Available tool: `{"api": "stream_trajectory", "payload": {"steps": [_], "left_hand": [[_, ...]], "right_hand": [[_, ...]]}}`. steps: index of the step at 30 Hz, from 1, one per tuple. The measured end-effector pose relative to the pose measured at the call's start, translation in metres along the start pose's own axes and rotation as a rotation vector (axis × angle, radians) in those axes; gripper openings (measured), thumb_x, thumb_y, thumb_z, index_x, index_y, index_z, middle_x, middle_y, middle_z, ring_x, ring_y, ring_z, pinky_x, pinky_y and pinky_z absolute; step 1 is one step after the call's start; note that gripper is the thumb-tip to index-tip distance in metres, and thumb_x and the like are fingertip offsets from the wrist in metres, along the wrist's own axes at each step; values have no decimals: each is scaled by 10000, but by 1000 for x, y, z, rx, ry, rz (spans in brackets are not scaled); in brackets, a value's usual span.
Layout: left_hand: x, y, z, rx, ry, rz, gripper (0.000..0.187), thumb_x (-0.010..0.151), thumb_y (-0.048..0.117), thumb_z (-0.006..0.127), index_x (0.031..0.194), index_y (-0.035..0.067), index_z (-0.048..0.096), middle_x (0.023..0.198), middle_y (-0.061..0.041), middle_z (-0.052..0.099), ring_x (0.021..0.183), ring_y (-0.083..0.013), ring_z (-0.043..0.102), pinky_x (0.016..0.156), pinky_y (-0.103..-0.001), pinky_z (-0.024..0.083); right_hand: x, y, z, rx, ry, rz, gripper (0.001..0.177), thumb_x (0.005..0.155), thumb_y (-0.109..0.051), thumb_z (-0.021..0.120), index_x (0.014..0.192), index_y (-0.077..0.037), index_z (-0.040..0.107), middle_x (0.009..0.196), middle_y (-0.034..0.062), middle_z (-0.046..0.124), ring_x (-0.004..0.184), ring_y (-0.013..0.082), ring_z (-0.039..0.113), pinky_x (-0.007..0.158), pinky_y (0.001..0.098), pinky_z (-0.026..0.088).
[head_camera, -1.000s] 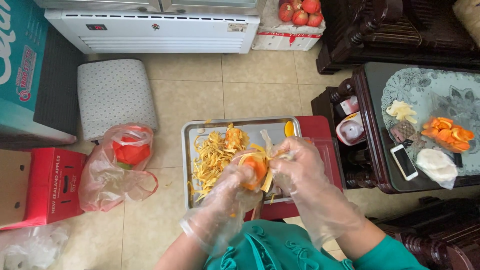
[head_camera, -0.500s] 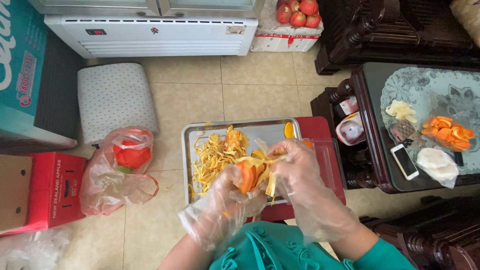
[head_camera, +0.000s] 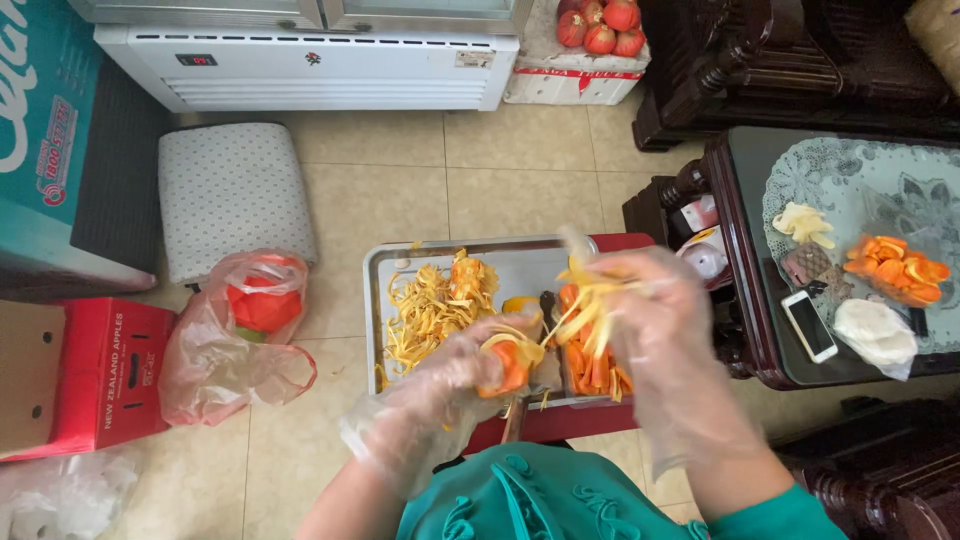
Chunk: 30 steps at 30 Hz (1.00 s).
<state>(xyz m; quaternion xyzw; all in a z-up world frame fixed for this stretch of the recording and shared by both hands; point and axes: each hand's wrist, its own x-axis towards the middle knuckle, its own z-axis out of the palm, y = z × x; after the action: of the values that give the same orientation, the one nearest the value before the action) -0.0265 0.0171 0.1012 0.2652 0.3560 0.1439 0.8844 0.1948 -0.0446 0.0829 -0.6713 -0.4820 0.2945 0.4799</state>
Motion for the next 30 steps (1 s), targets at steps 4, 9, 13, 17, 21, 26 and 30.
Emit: {"api": "stream_trajectory", "payload": {"steps": [4, 9, 13, 17, 21, 26, 30], "left_hand": [[-16, 24, 17, 336, 100, -72, 805, 834, -78, 601, 1584, 176, 456, 1231, -210, 641, 1078, -316, 650, 1062, -415, 551], [40, -52, -17, 77, -157, 315, 1080, 787, -46, 761, 1696, 222, 241, 1067, -71, 748, 873, -76, 682, 801, -240, 580], [29, -34, -13, 723, -95, 327, 1052, 782, -123, 702, 1673, 182, 234, 1372, -171, 590, 1157, -303, 639, 930, -351, 617], [24, -24, -2, 1018, -85, 347, 1052, 768, -159, 676, 1666, 139, 217, 1379, -240, 587, 1144, -386, 668, 912, -405, 651], [30, -27, -8, 1048, -94, 386, 1069, 749, -161, 675, 1669, 101, 195, 1192, -278, 682, 940, -365, 736, 802, -415, 677], [31, -31, -15, 931, -17, 868, 1033, 671, -53, 813, 1543, -71, 258, 993, -343, 744, 825, -559, 733, 697, -631, 604], [59, -53, -34, 694, -164, 1246, 1072, 744, -153, 765, 1630, 132, 232, 1156, -167, 767, 917, -371, 762, 933, -493, 576]], "right_hand": [[2, 2, -13, -52, -89, -51, 297, 834, -30, 680, 1103, -66, 800, 1021, 157, 697, 980, 244, 629, 926, 366, 522], [-6, -8, -12, -403, -379, -45, 446, 752, -126, 783, 1172, -268, 823, 1251, 25, 731, 1290, 199, 600, 1059, 373, 491], [8, -58, -3, -478, -567, -124, 188, 796, -80, 784, 982, -58, 771, 849, 68, 683, 731, 194, 675, 742, 339, 595], [17, -76, 1, -253, -651, -97, 154, 697, 39, 678, 753, -68, 774, 673, 36, 647, 518, 167, 601, 560, 306, 569], [9, -38, -1, -272, -587, -118, 138, 761, 22, 687, 770, -54, 802, 689, 66, 702, 471, 144, 569, 603, 310, 609], [7, 31, -17, -55, -292, 52, 129, 726, -94, 817, 833, -23, 803, 856, 138, 637, 786, 238, 610, 727, 366, 547], [-9, -33, 21, 400, 105, 456, 200, 707, -10, 665, 893, 65, 652, 740, 145, 604, 560, 207, 669, 348, 261, 524]]}}
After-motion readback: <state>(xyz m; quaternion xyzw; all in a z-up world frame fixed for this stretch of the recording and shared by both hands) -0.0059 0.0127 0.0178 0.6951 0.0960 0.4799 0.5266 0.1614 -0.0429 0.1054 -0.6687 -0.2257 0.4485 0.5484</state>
